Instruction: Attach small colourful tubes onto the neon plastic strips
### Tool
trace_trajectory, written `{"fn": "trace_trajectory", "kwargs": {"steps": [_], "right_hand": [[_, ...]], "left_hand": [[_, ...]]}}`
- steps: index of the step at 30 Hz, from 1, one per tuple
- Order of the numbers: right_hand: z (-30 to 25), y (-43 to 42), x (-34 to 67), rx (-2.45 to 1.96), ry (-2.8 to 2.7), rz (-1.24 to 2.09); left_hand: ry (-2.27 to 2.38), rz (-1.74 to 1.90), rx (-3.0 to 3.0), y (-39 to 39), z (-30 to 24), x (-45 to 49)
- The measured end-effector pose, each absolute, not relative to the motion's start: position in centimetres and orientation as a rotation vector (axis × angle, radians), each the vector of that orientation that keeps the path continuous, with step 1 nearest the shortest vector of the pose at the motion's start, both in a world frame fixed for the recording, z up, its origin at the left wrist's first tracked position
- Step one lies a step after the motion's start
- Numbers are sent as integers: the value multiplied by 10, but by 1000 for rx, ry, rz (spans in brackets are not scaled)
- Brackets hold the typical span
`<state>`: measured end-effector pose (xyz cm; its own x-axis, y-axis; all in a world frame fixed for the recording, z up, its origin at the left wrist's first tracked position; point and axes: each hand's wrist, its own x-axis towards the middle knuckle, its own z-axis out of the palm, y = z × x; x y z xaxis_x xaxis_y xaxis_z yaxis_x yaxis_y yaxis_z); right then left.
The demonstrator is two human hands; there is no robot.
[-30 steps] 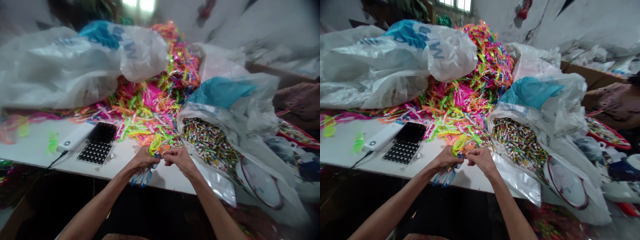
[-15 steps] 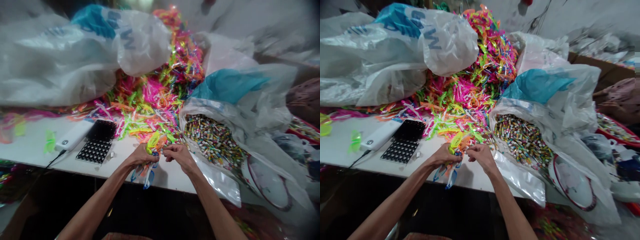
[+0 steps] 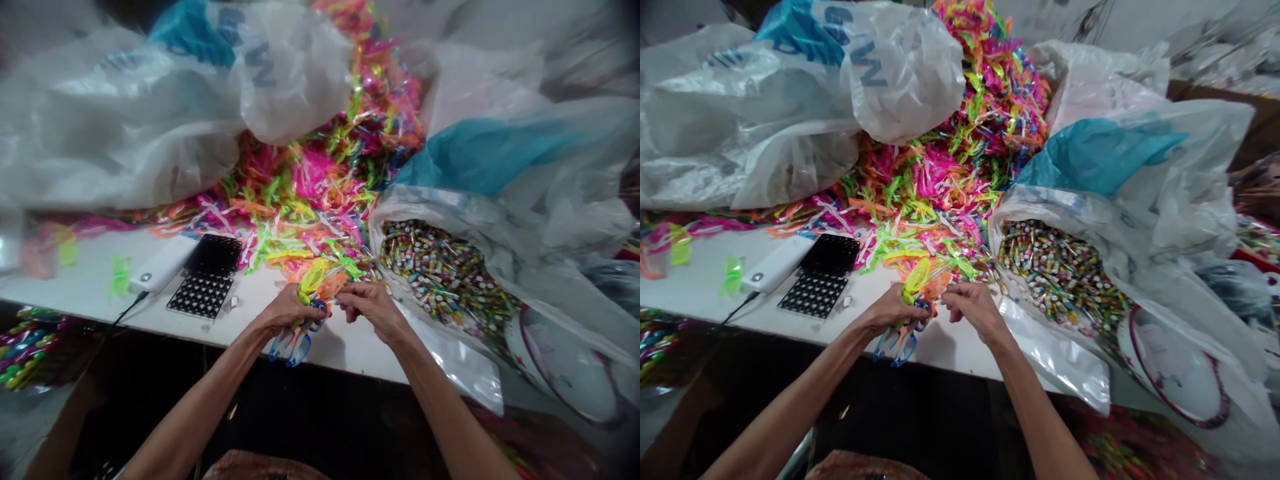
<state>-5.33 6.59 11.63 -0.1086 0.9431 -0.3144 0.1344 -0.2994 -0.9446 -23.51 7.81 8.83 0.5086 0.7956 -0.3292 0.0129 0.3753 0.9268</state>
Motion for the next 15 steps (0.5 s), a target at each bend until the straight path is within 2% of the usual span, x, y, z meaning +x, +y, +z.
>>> {"fn": "trace_trajectory", "kwargs": {"steps": [15], "right_hand": [[108,62,-49,-1544,-1366,1466]], "left_hand": [[793,568,1156,80,86,-233]]}}
